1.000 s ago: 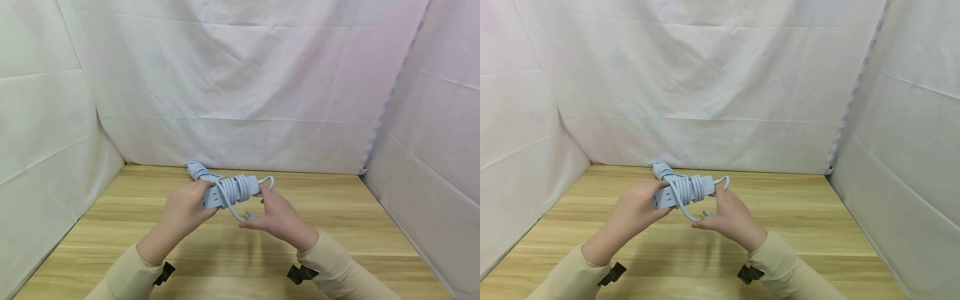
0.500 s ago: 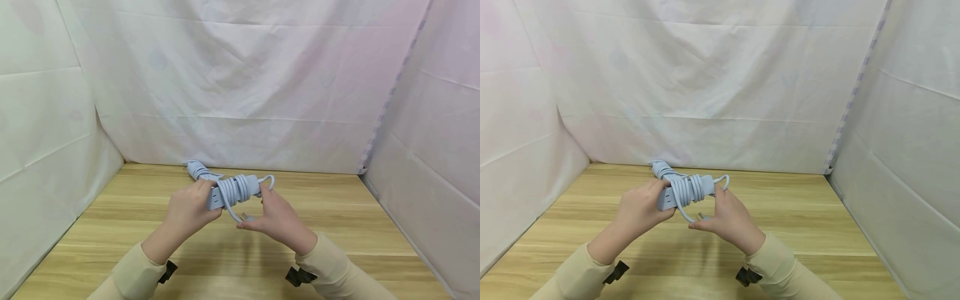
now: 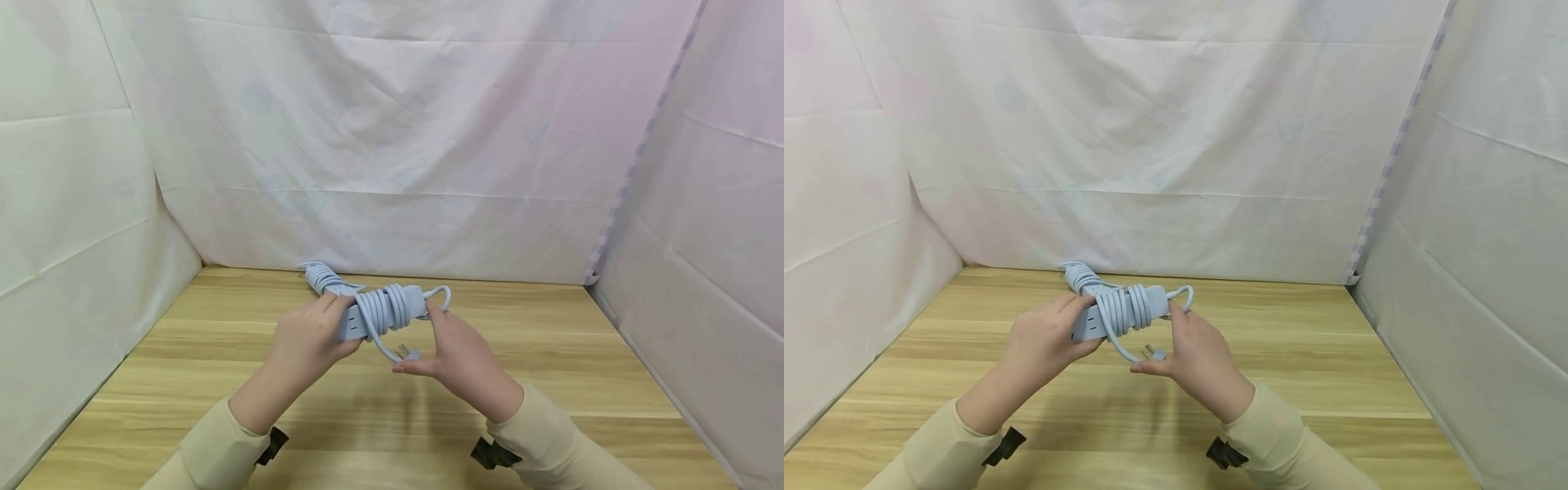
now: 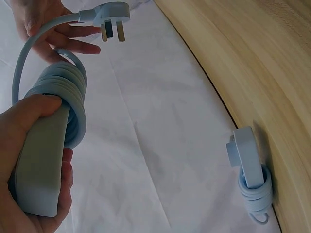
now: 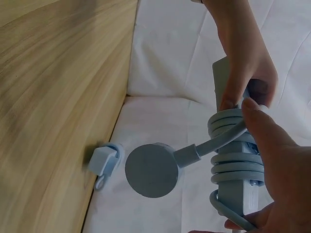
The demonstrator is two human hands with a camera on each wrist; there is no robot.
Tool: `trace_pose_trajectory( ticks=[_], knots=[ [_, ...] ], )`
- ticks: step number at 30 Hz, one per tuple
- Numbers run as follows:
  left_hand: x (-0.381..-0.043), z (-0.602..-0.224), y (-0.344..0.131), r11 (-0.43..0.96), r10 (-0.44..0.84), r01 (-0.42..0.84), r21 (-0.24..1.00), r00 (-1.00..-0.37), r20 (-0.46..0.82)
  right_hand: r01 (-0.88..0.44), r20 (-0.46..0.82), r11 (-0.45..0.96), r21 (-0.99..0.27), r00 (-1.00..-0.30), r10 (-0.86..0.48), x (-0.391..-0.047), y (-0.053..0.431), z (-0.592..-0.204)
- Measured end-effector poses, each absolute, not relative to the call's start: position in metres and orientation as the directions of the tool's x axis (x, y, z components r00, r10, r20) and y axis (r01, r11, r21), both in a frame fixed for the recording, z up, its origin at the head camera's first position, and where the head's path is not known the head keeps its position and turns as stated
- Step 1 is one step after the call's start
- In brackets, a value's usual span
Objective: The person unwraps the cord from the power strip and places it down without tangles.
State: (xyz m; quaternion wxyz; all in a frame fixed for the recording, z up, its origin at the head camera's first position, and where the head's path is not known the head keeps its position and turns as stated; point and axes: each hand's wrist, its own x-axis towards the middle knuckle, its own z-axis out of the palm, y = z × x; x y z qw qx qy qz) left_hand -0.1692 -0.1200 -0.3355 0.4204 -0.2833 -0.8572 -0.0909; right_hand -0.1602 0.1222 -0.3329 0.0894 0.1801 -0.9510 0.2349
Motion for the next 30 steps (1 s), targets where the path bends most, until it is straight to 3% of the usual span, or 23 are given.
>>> trace_pose_trajectory(
  ticks=[9, 18, 26, 30],
  knots=[
    [-0.172, -0.337, -0.118, 0.819, 0.436, 0.554, -0.147, -0.435, 0.788, -0.447, 0.36, 0.821, -0.354, -0.876, -0.322, -0.162, 0.126, -0.331],
    [-0.176, -0.345, -0.116, 0.83, 0.428, 0.542, -0.134, -0.464, 0.776, -0.531, 0.494, 0.829, -0.176, -0.776, -0.392, -0.161, 0.127, -0.332],
    [-0.172, -0.341, -0.111, 0.835, 0.451, 0.528, -0.155, -0.496, 0.742, -0.684, 0.46, 0.648, -0.336, -0.719, -0.521, -0.152, 0.113, -0.324],
    [-0.168, -0.341, -0.108, 0.844, 0.451, 0.511, -0.166, -0.505, 0.736, -0.716, 0.431, 0.614, -0.331, -0.694, -0.577, -0.148, 0.108, -0.325]
  ],
)
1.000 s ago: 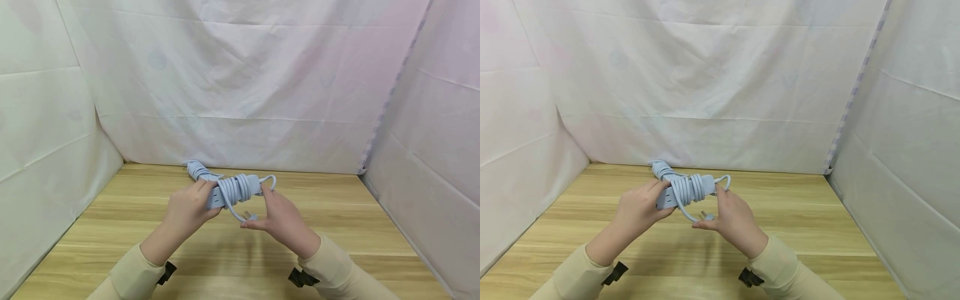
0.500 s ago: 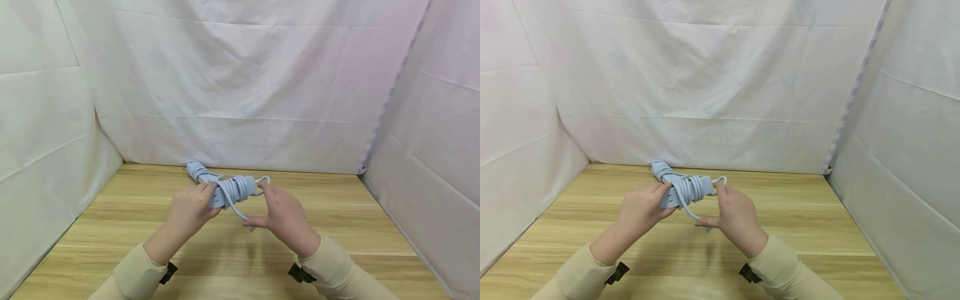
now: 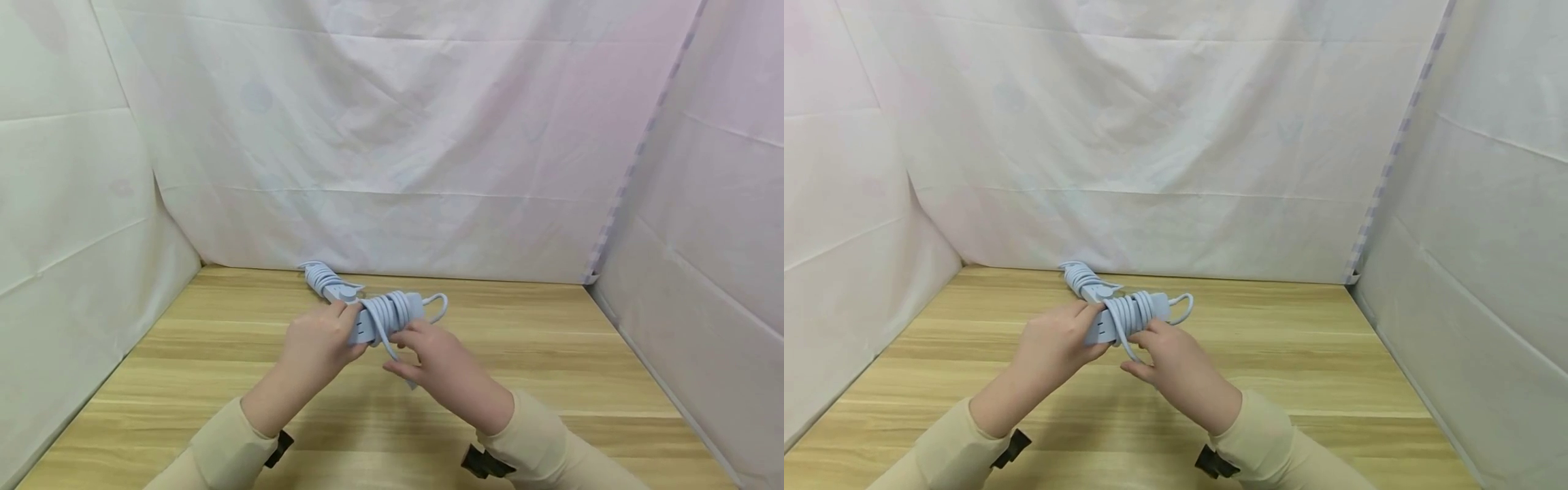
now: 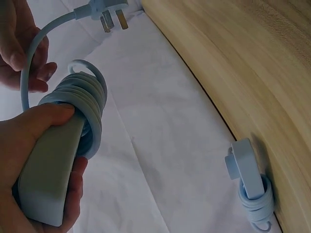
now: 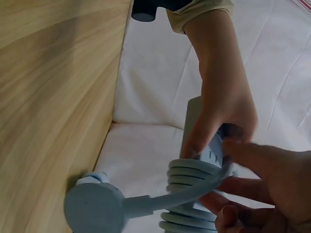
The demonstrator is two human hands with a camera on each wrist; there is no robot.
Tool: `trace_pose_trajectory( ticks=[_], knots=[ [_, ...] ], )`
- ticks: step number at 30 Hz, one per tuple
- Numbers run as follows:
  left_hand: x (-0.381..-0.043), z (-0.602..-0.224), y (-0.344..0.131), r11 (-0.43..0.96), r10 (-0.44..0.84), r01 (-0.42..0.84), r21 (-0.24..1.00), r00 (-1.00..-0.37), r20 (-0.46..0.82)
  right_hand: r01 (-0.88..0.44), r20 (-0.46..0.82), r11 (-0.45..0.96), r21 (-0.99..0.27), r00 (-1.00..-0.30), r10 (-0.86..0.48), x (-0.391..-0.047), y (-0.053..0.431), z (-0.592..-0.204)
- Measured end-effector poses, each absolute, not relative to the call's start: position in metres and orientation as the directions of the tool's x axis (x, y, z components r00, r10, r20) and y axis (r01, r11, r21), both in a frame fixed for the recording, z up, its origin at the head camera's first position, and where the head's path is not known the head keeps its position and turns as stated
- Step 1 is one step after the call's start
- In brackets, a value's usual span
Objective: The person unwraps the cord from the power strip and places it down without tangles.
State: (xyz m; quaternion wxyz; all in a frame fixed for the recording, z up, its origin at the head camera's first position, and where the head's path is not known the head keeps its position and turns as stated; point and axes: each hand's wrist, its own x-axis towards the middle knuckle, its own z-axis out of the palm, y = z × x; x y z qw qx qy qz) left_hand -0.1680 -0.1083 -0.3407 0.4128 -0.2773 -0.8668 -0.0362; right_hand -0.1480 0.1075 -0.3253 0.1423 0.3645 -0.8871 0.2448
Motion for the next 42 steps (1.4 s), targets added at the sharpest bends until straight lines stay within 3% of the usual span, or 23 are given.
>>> trace_pose_trajectory(
  ticks=[4, 10, 21, 33, 38, 42],
  knots=[
    [-0.168, -0.34, -0.108, 0.847, 0.446, 0.503, -0.173, -0.494, 0.746, -0.727, 0.43, 0.601, -0.332, -0.683, -0.59, -0.148, 0.107, -0.325],
    [-0.169, -0.34, -0.11, 0.854, 0.447, 0.489, -0.18, -0.511, 0.734, -0.679, 0.373, 0.619, -0.394, -0.734, -0.568, -0.148, 0.109, -0.321],
    [-0.17, -0.348, -0.115, 0.831, 0.492, 0.524, -0.185, -0.539, 0.683, -0.735, 0.521, 0.669, -0.11, -0.616, -0.591, -0.152, 0.113, -0.318],
    [-0.166, -0.353, -0.113, 0.791, 0.557, 0.576, -0.205, -0.541, 0.63, -0.742, 0.488, 0.667, 0.059, -0.562, -0.668, -0.152, 0.122, -0.297],
    [-0.166, -0.353, -0.112, 0.748, 0.64, 0.6, -0.284, -0.536, 0.551, -0.772, 0.454, 0.599, 0.21, -0.466, -0.759, -0.16, 0.127, -0.285],
    [-0.165, -0.354, -0.113, 0.698, 0.705, 0.628, -0.345, -0.516, 0.486, -0.827, 0.451, 0.512, 0.231, -0.375, -0.81, -0.17, 0.135, -0.283]
  ],
)
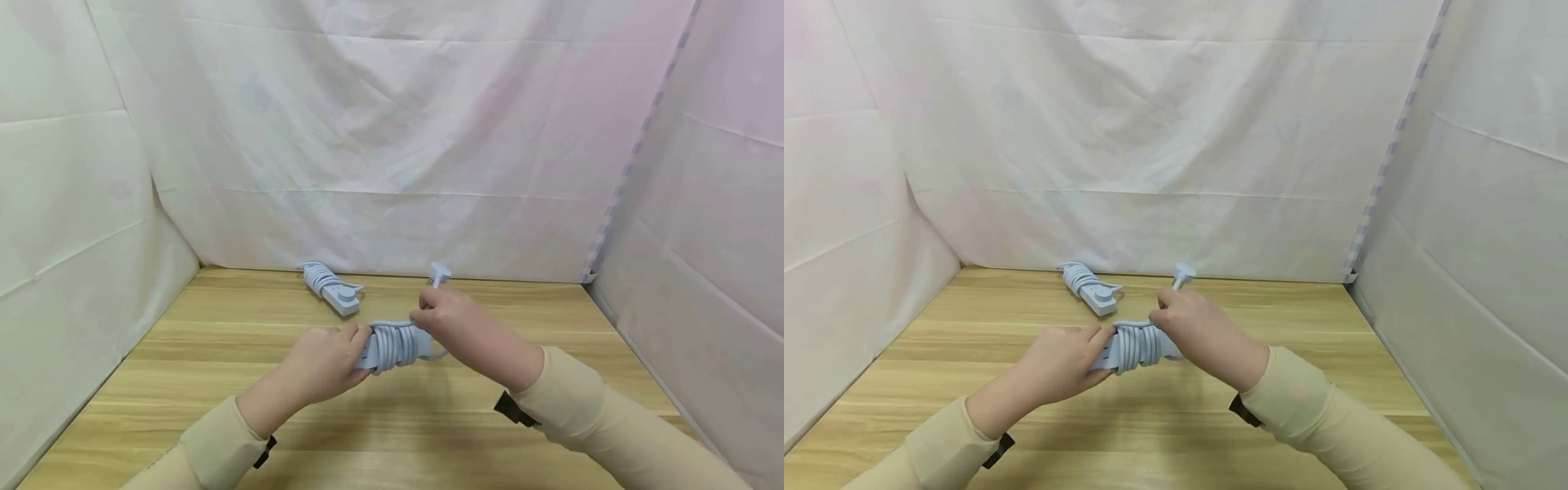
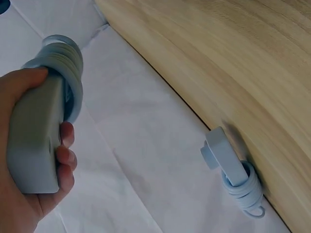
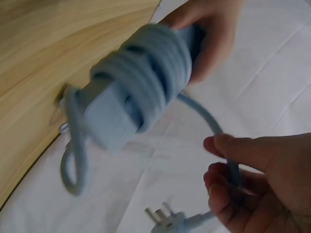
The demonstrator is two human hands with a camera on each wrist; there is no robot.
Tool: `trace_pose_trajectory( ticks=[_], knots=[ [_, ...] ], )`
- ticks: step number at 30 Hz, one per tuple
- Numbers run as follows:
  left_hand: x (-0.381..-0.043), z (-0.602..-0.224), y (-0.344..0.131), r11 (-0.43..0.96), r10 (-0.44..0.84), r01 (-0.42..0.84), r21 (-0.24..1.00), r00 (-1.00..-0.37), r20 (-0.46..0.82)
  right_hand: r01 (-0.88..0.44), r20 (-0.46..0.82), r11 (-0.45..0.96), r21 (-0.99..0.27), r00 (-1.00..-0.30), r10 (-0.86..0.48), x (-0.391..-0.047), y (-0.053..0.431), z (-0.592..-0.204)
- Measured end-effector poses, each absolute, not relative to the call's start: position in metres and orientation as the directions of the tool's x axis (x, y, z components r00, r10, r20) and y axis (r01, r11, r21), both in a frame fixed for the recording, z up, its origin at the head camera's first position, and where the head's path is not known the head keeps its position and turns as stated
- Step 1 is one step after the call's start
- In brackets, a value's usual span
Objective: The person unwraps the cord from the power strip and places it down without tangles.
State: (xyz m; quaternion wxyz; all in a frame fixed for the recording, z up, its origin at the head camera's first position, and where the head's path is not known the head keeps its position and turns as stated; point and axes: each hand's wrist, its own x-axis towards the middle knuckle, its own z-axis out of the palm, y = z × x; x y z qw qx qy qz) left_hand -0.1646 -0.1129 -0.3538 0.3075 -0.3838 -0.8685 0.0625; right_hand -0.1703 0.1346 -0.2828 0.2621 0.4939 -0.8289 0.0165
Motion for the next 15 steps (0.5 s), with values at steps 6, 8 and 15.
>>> trace_pose_trajectory(
  ticks=[6, 8, 15],
  knots=[
    [-0.161, -0.355, -0.115, 0.651, 0.743, 0.673, -0.352, -0.467, 0.48, -0.861, 0.458, 0.369, 0.35, -0.186, -0.869, -0.187, 0.149, -0.283],
    [-0.159, -0.355, -0.115, 0.638, 0.749, 0.688, -0.347, -0.45, 0.486, -0.853, 0.455, 0.329, 0.404, -0.125, -0.882, -0.194, 0.154, -0.283],
    [-0.154, -0.354, -0.117, 0.594, 0.761, 0.74, -0.315, -0.392, 0.516, -0.871, 0.472, 0.266, 0.413, -0.046, -0.88, -0.211, 0.169, -0.292]
  ],
)
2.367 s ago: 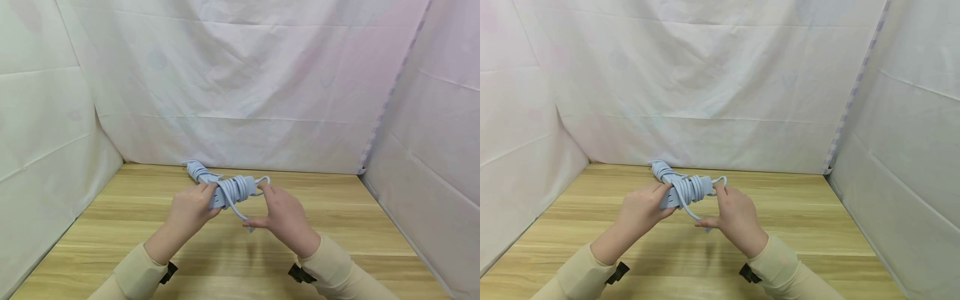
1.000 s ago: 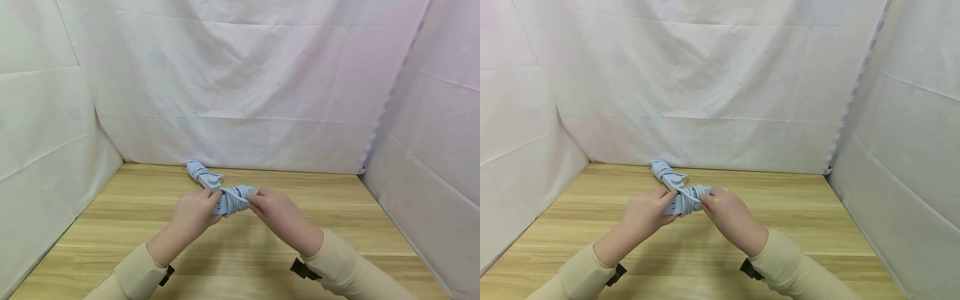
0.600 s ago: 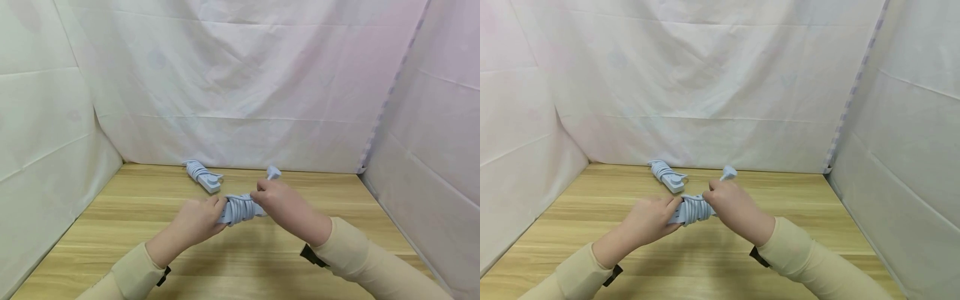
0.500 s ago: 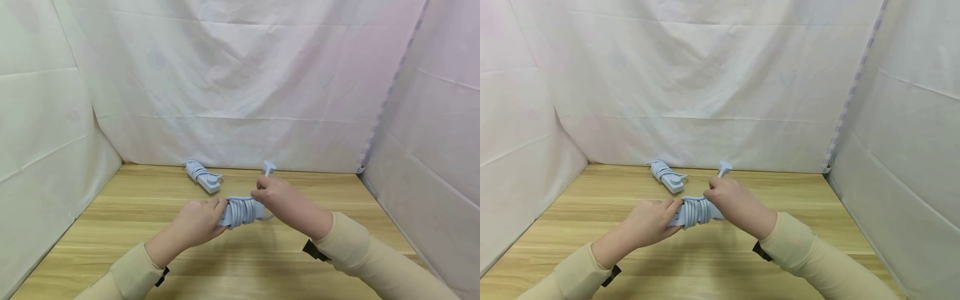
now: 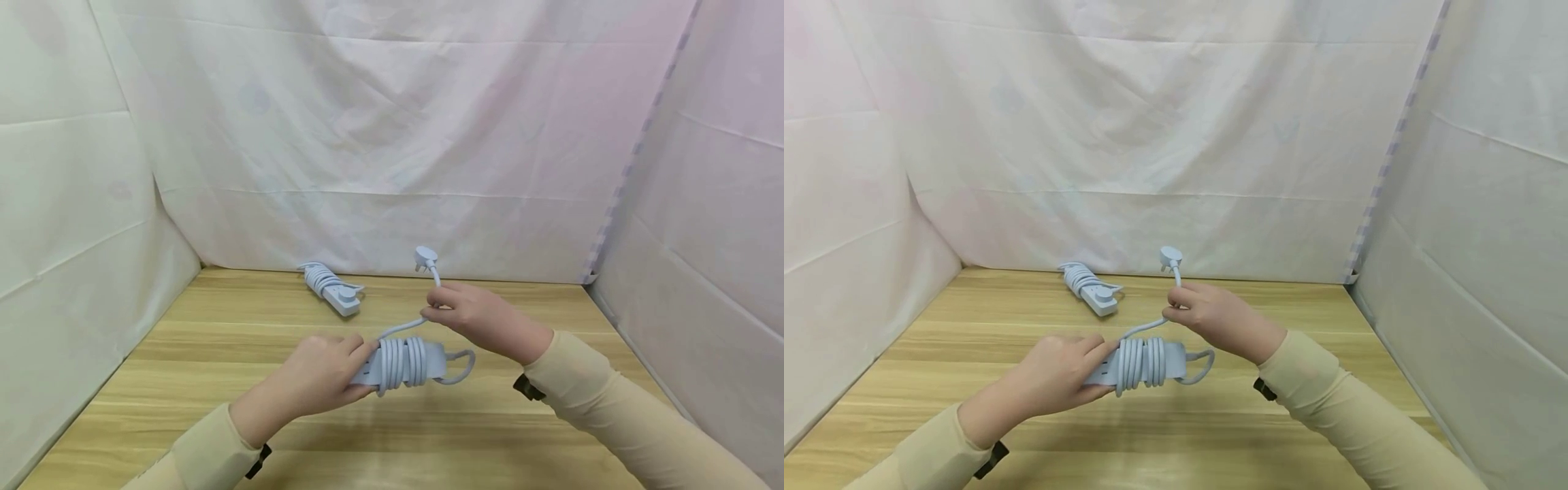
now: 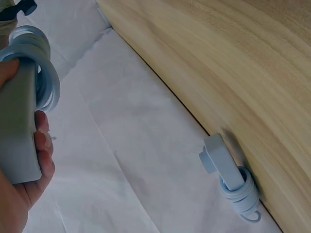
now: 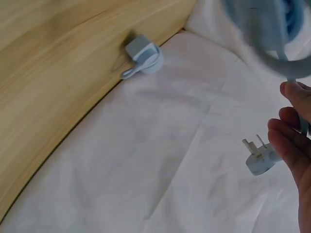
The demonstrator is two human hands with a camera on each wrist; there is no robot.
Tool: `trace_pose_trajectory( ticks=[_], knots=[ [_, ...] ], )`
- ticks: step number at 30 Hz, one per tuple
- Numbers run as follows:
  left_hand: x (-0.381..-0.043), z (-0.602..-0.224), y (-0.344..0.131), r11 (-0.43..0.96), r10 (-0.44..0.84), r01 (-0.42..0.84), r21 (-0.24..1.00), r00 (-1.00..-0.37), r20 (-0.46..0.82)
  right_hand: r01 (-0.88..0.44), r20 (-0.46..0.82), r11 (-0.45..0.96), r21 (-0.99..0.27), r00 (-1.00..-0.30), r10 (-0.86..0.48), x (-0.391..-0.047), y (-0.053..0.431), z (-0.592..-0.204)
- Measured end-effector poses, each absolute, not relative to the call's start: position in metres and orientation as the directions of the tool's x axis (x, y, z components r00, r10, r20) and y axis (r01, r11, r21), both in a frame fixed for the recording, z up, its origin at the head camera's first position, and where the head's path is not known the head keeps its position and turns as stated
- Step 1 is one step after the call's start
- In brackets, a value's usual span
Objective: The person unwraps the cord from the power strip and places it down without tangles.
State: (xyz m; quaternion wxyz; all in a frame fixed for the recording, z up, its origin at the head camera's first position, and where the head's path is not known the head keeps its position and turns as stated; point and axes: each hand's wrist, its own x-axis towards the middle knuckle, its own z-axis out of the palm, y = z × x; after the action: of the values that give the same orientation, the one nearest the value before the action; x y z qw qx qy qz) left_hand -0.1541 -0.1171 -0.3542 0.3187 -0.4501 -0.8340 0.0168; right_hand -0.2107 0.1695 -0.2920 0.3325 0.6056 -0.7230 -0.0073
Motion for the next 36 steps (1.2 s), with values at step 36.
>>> trace_pose_trajectory(
  ticks=[36],
  knots=[
    [-0.173, -0.353, -0.157, 0.769, 0.548, 0.626, -0.13, -0.54, 0.639, -0.924, 0.549, 0.333, 0.19, -0.181, -0.816, -0.183, 0.209, -0.341]
  ],
)
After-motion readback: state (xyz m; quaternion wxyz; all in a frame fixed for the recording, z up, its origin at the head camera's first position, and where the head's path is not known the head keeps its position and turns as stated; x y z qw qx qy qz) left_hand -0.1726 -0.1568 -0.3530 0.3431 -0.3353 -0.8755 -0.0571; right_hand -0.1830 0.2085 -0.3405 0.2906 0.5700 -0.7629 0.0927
